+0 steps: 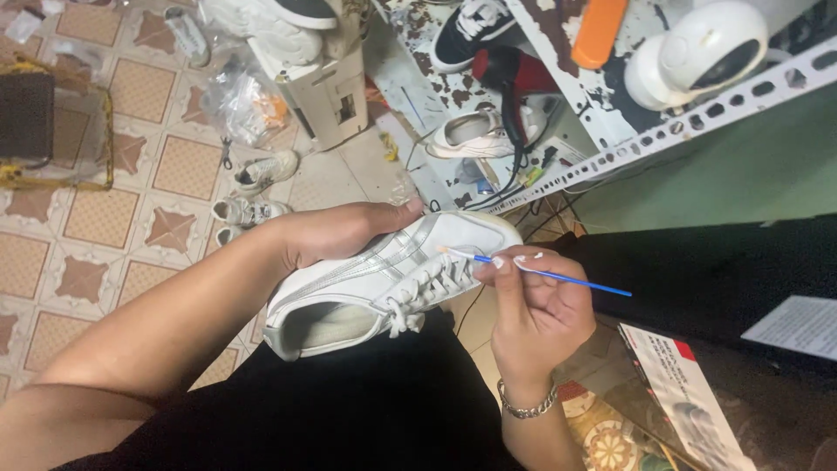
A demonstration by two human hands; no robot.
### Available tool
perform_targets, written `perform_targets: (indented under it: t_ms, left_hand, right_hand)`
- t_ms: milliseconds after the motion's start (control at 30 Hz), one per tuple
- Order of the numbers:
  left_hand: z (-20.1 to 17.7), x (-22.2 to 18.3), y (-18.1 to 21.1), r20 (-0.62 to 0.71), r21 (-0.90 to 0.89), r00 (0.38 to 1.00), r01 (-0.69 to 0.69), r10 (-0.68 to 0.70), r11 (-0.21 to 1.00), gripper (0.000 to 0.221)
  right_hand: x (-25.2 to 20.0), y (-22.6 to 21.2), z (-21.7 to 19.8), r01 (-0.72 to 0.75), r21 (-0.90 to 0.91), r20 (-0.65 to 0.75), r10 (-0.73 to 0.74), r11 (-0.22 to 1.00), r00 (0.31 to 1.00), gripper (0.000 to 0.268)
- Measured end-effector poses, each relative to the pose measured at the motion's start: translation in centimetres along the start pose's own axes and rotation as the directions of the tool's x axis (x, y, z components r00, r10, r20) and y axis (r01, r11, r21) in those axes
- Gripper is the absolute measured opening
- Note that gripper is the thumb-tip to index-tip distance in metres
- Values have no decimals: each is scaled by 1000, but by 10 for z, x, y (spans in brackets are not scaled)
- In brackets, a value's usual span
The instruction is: Applying white paint to the midsole and toe box of a silver sneaker using a small paintbrush and then wiping it with a cloth.
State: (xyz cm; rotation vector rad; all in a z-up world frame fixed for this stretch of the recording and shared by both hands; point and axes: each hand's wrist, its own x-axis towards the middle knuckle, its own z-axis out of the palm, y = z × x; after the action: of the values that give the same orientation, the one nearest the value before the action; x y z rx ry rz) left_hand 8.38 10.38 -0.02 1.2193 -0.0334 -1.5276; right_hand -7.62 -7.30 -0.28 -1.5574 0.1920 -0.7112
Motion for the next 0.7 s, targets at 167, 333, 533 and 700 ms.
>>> perform_targets:
  t_ms: [167, 333, 533, 700]
  left_hand:
    - [2, -8, -1, 18, 61, 999, -42, 41, 997, 65]
    - [-5, -2, -8, 38, 152, 996, -88, 83, 984, 66]
    - [5, -10, 0, 17, 164, 997, -78, 76, 983, 64]
    - [6, -7, -2, 53, 180, 996, -76, 68, 981, 66]
  right_hand:
    - [3, -5, 7, 14, -85, 53, -10, 996, 999, 20]
    - [1, -9, 3, 99, -15, 178, -94, 995, 980, 22]
    - [-1, -3, 3, 154, -127, 80, -145, 980, 986, 23]
    - [-2, -5, 5, 141, -116, 121, -127, 983, 985, 23]
